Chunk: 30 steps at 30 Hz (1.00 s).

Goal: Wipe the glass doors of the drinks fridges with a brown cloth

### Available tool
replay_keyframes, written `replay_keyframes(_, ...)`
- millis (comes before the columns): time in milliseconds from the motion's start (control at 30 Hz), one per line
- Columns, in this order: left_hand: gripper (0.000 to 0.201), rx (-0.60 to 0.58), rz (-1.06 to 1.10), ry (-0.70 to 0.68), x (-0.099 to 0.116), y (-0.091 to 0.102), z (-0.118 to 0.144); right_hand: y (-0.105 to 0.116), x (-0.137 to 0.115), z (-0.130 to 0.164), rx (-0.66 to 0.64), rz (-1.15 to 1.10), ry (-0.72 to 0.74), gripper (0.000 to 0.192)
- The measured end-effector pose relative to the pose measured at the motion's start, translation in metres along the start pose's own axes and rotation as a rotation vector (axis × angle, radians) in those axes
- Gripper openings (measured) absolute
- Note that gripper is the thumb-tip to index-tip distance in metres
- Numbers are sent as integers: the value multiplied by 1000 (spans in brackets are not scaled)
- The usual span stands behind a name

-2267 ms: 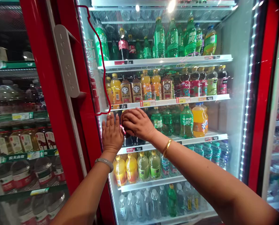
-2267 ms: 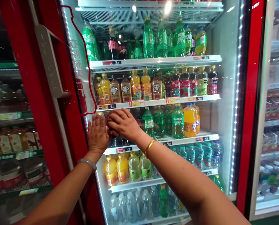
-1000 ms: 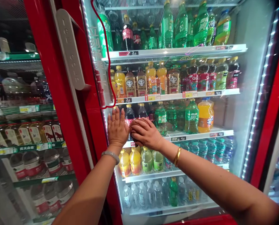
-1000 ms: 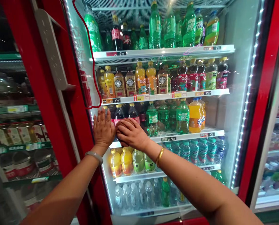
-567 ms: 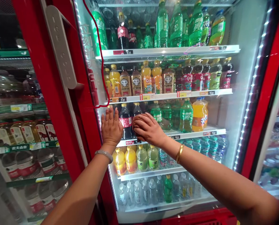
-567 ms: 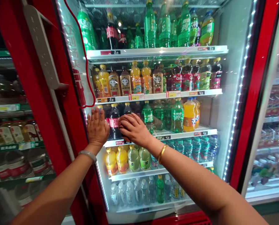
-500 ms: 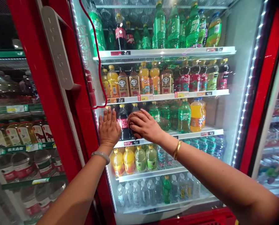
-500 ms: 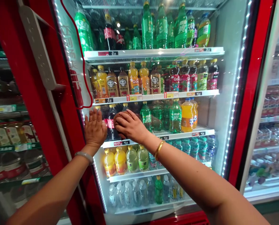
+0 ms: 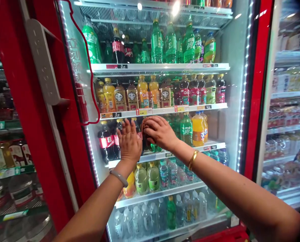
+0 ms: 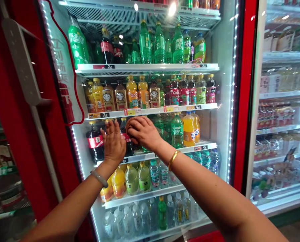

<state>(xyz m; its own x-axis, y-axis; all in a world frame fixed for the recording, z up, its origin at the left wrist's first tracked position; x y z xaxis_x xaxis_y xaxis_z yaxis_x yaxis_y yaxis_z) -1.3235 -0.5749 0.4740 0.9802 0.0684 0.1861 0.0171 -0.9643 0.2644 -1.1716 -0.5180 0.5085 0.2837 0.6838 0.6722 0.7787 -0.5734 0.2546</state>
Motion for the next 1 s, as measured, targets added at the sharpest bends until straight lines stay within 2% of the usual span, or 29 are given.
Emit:
replay_keyframes(100, 72, -13, 4, 27, 35, -16, -8, 16, 27, 26, 103, 38, -161, 26)
replay_keyframes(167, 70, -32, -12, 2, 49, -27, -7, 20, 24, 55, 158, 61, -211, 26)
replay_keyframes(267, 66, -63, -46, -66, 57, -40, -1, 15, 5, 79, 145, 52, -173, 24)
replay_keyframes(333, 65, -80, -56, -81, 57, -42, 2, 13, 2, 75, 110, 26, -110, 22)
replay_keyframes(467, 66, -119, -81, -87, 57, -43, 4, 13, 28, 45, 76, 40, 8, 23)
replay_keyframes(567, 68, -85, -132, -95, 58, -43, 3, 13, 47, 50, 204, 116, -166, 24)
replay_keyframes(633, 68, -61, -147, -102, 59, -44, 4, 11, 37, 66, 290, 165, -288, 25)
replay_keyframes(667, 67, -54, -149, -106, 59, -44, 5, 8, 27, 73, 314, 169, -305, 25)
replay_keyframes(733, 65, -48, -152, -108, 59, -44, 6, 1, 6, 77, 316, 137, -250, 25)
replay_keyframes(800, 63, -57, -146, -108, 59, -44, 6, -6, -1, 69, 253, 101, -135, 25)
replay_keyframes(900, 64, -80, -126, -100, 59, -44, 6, -9, 20, 57, 132, 81, -28, 31)
replay_keyframes(1000, 68, -87, -139, -95, 62, -44, 6, 1, 46, 67, 240, 161, -147, 32)
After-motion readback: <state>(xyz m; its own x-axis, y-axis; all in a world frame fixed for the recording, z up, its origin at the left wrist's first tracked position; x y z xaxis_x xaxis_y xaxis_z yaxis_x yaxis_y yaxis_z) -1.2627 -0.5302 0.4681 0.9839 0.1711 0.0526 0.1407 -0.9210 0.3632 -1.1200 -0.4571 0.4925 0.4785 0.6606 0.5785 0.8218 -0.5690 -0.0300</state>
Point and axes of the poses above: each hand's wrist, its own z-axis away from the middle knuckle, its own y-axis out of the back of the hand, x = y × z, the point moved 6 cm from there along -z, towards the middle knuckle, and after that the axes turned 11 degrees about y, right-handed, at the moved point
